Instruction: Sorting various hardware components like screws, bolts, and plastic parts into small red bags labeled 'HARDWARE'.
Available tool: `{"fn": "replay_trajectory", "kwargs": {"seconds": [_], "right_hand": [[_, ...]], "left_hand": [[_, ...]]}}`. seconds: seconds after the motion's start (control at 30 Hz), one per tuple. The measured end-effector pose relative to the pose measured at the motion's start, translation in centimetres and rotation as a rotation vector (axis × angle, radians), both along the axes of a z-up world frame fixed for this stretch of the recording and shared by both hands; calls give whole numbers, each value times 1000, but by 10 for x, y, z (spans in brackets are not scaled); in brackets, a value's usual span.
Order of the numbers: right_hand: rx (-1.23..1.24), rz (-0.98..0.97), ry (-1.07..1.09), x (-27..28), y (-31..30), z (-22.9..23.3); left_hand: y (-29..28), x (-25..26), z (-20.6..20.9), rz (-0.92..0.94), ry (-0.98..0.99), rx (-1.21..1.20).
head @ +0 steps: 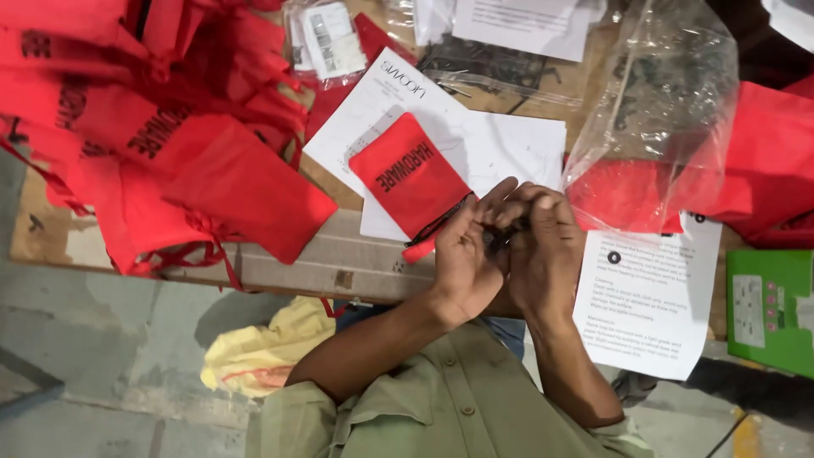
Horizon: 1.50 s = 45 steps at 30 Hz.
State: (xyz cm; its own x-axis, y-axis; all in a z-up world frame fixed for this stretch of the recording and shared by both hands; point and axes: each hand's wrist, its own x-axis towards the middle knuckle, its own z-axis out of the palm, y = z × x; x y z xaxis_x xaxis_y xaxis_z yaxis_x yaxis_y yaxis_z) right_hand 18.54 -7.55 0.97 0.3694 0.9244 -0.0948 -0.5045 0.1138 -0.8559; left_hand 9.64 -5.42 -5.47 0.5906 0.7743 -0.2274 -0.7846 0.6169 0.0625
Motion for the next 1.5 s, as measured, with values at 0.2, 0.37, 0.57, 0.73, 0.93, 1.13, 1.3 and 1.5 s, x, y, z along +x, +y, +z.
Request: {"fn": "replay_trajectory", "kwargs": {"seconds": [0.2,0.37,0.57,0.73,0.93,1.13,1.3,1.5], "right_hand": [[208,27,452,31,7,-28],[116,12,632,39,12,-17],[135,57,624,43,5,-25],[171,86,603,43,3,-26],[209,124,591,39,4,-16],[192,142,556,35,3,-14],[188,191,320,31,1,-20],[287,264,77,16,-3,-13]], "left_hand": [[6,-16,30,19,-245,40],[10,-21,30,12,-338,16],[9,-23,30,-15,-388,13],[7,-25,28,-27,-354,95],[6,-26,23,-49,-362,112],[3,-25,13,-52,-380,94],[0,-21,4,-20,-395,22],[-2,-15,-11,-16,-344,-28]]}}
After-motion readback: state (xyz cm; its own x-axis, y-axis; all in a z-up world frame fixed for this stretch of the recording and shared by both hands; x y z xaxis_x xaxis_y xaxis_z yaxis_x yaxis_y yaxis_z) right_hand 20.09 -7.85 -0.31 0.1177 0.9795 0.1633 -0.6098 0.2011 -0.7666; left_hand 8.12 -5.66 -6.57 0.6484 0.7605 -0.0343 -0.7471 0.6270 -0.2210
